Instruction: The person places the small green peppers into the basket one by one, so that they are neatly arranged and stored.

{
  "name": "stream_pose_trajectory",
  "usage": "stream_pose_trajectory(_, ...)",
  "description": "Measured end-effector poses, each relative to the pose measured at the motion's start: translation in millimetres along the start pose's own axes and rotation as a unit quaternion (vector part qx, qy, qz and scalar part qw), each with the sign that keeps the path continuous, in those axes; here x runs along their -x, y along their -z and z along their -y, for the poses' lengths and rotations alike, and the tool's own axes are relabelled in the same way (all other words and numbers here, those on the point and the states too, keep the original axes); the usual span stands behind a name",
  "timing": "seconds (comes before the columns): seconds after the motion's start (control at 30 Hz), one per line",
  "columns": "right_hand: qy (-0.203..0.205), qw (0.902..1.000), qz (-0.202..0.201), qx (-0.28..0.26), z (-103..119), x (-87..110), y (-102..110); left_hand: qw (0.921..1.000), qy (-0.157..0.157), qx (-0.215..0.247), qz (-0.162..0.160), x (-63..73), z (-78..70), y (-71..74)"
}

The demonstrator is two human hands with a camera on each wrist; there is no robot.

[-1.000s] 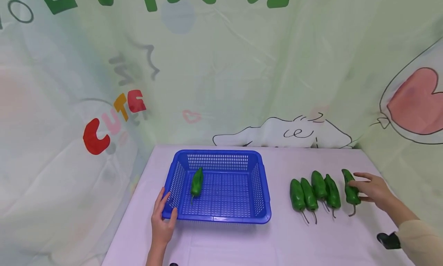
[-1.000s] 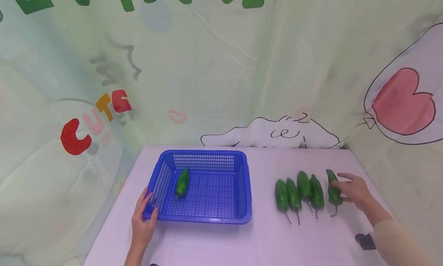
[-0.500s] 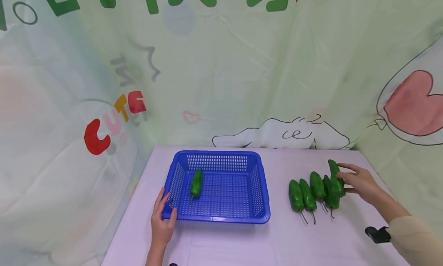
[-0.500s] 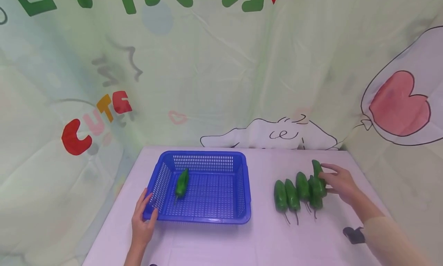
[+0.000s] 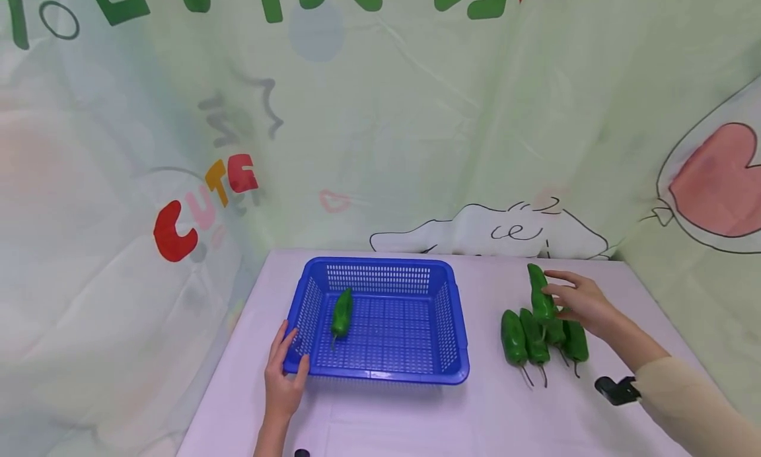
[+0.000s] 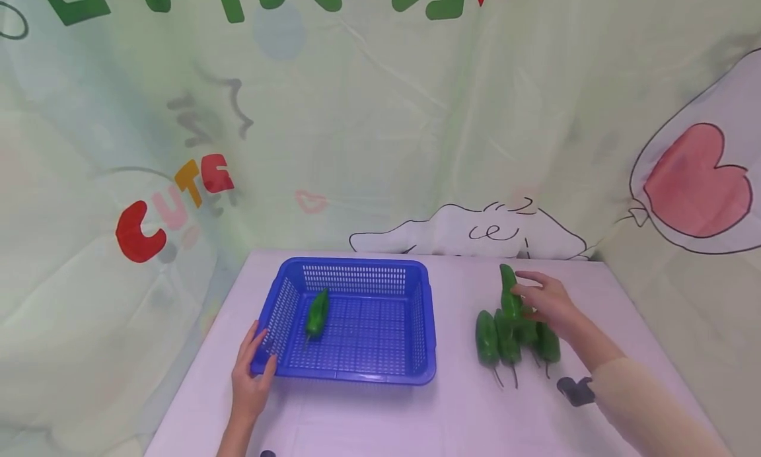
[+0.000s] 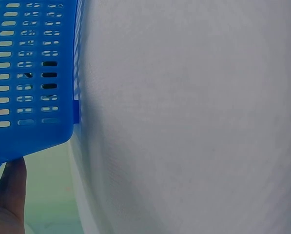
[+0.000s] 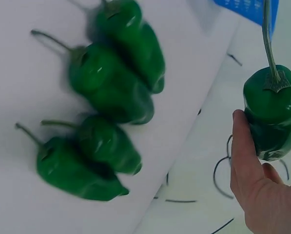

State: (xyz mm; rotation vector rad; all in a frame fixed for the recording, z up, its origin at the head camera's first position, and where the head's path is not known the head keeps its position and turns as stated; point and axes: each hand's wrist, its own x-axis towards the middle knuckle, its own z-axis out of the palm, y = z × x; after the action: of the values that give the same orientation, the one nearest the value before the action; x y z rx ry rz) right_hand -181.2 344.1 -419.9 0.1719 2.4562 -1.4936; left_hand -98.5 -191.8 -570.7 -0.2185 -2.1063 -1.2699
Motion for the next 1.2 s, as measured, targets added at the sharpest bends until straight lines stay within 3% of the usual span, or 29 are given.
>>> stream_pose_trajectory(0.3,0.009,0.9976,0.034,-0.059,34.5,-12.4,-33.3,0.9999,-0.011,0.008,0.004,-0.6,-0.3,-1.3)
stream_pose_trajectory(0.73,0.017,0.9925,0.062,-0.104,87.3,-30.8,-98.4,0.9999,0.014,0.000,0.006,-0.9,1.4,-1.7)
stream_pose_trajectory(1.2,0.039,0.9850,0.087,-0.143,106.9,-50.3,-144.9,1.0000,0.006,-0.007,0.002,-1.3,1.1,-2.2)
